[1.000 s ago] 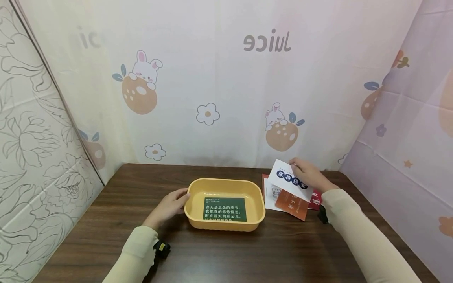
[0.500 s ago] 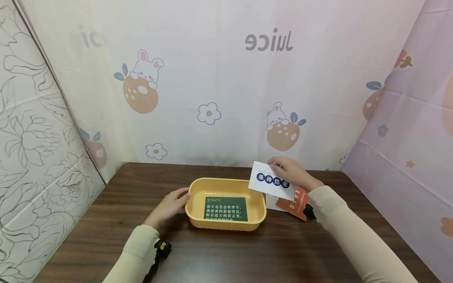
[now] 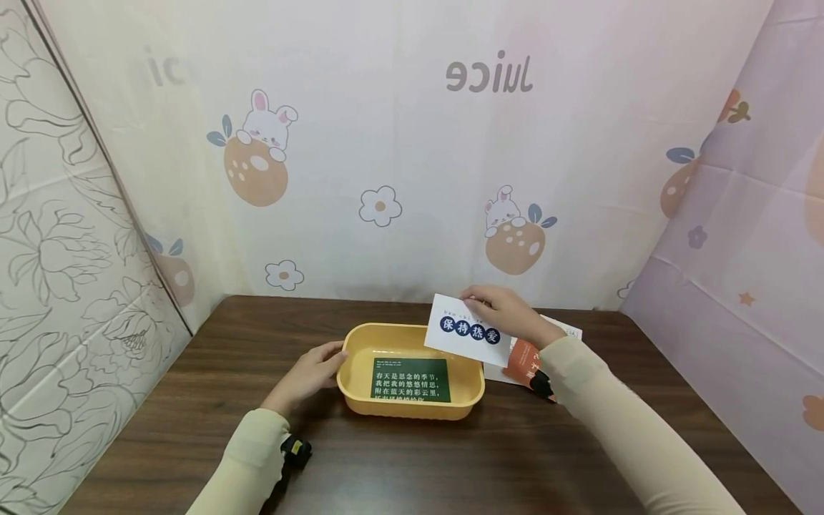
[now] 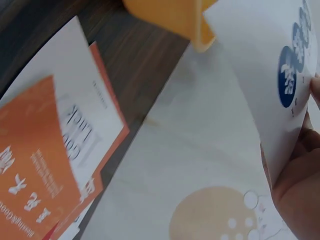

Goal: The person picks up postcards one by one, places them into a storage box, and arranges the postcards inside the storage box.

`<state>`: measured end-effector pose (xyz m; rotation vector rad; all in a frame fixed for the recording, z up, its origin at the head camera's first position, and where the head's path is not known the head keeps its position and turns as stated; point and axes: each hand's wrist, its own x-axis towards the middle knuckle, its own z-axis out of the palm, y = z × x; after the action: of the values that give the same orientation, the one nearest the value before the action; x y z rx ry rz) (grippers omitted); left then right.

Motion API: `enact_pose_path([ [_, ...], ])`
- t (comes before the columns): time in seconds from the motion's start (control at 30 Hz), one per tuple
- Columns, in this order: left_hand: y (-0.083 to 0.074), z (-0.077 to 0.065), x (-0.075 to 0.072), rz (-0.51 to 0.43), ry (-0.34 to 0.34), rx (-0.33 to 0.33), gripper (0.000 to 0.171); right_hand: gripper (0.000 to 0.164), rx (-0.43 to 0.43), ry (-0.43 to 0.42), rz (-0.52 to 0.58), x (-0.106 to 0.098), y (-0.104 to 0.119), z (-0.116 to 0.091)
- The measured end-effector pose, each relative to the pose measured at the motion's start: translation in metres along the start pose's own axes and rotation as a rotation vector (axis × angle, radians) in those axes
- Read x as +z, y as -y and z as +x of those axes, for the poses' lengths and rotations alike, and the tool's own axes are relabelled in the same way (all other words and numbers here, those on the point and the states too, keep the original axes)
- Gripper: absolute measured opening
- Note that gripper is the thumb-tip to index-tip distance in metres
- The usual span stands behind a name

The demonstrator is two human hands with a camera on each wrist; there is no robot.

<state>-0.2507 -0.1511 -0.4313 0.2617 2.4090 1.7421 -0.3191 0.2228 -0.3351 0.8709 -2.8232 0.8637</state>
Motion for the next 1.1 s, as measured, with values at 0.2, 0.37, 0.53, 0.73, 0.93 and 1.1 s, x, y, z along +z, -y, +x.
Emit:
enact_pose_path([
  [0.2,0.000,0.000,0.000,-0.003,0.009,0.000,0.047,0.025,0.006,0.032,0.021,0.009,0.012,0.008],
  [0.37,0.001,0.000,-0.001,-0.007,0.013,0.002,0.048,0.027,0.013,0.069,0.037,0.017,0.021,0.015],
  [0.53,0.002,0.001,-0.002,-0.001,0.007,-0.002,0.048,0.031,-0.006,0.109,0.065,0.022,0.031,0.021],
  [0.73,0.004,0.002,-0.002,-0.002,0.002,-0.007,0.048,0.033,-0.021,0.129,0.075,0.025,0.039,0.027],
  [0.93,0.003,0.001,-0.002,-0.001,0.011,-0.001,0.048,0.031,-0.055,0.171,0.039,0.031,0.040,0.033],
  [1.1,0.004,0.001,-0.003,-0.008,0.016,0.003,0.048,0.031,-0.047,0.243,0.007,0.037,0.039,0.039],
])
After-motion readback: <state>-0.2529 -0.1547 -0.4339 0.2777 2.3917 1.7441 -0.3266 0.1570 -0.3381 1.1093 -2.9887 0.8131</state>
